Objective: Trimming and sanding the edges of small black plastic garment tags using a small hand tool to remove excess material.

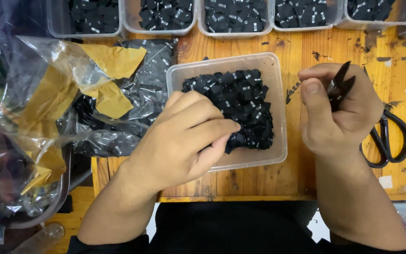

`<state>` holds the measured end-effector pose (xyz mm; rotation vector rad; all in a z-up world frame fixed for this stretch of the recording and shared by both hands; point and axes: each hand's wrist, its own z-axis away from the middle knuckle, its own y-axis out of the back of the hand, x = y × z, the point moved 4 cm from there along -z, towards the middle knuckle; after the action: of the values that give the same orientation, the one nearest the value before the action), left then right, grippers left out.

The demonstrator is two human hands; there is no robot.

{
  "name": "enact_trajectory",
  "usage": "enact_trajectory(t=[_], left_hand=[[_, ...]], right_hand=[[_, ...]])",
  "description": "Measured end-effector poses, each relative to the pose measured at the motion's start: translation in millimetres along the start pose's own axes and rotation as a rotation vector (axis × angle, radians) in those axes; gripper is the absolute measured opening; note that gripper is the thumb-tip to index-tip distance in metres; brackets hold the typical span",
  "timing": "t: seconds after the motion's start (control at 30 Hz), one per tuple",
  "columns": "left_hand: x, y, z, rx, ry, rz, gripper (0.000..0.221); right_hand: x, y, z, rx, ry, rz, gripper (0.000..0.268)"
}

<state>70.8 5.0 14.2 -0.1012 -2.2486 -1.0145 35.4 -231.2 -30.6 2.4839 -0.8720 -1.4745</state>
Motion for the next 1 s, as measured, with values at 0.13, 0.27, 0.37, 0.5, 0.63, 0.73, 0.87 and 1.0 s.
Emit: enact_trajectory(t=[0.13, 0.27, 0.37, 0.5, 0.63, 0.73, 0.87, 1.0], left_hand=[[4, -2, -9, 0.023, -0.104, 0.092, 0.016], [3, -20, -19, -0.312, 0.074, -0.095, 0.012], [-2, -37, -26, -0.438, 0.115, -0.315, 0.016], [-6, -59, -31, -0.438, 0.057, -0.471, 0.061], [-11, -71, -31, -0.451, 0.067, -0.477, 0.034], [-25, -80, -25, -0.599, 0.152, -0.446, 0.028], [-31, -70, -29, -0.624, 0.244, -0.264, 0.025], [-23, -37, -38, -0.443, 0.277, 0.067, 0.034]], right_hand=[[2, -1, -1, 0.061, -0.001, -0.079, 0.015], [3, 1, 1, 0.121, -0.012, -0.074, 0.012], [0, 3, 0, 0.121, 0.013, -0.037, 0.012], [-6, 1, -3, 0.097, 0.025, -0.041, 0.009], [-2, 1, -2, 0.078, 0.055, -0.013, 0.005], [-6, 0, -3, 0.062, -0.001, -0.010, 0.007], [-7, 0, -1, 0.038, 0.034, 0.003, 0.008], [-6, 0, 2, 0.041, 0.044, -0.003, 0.009]])
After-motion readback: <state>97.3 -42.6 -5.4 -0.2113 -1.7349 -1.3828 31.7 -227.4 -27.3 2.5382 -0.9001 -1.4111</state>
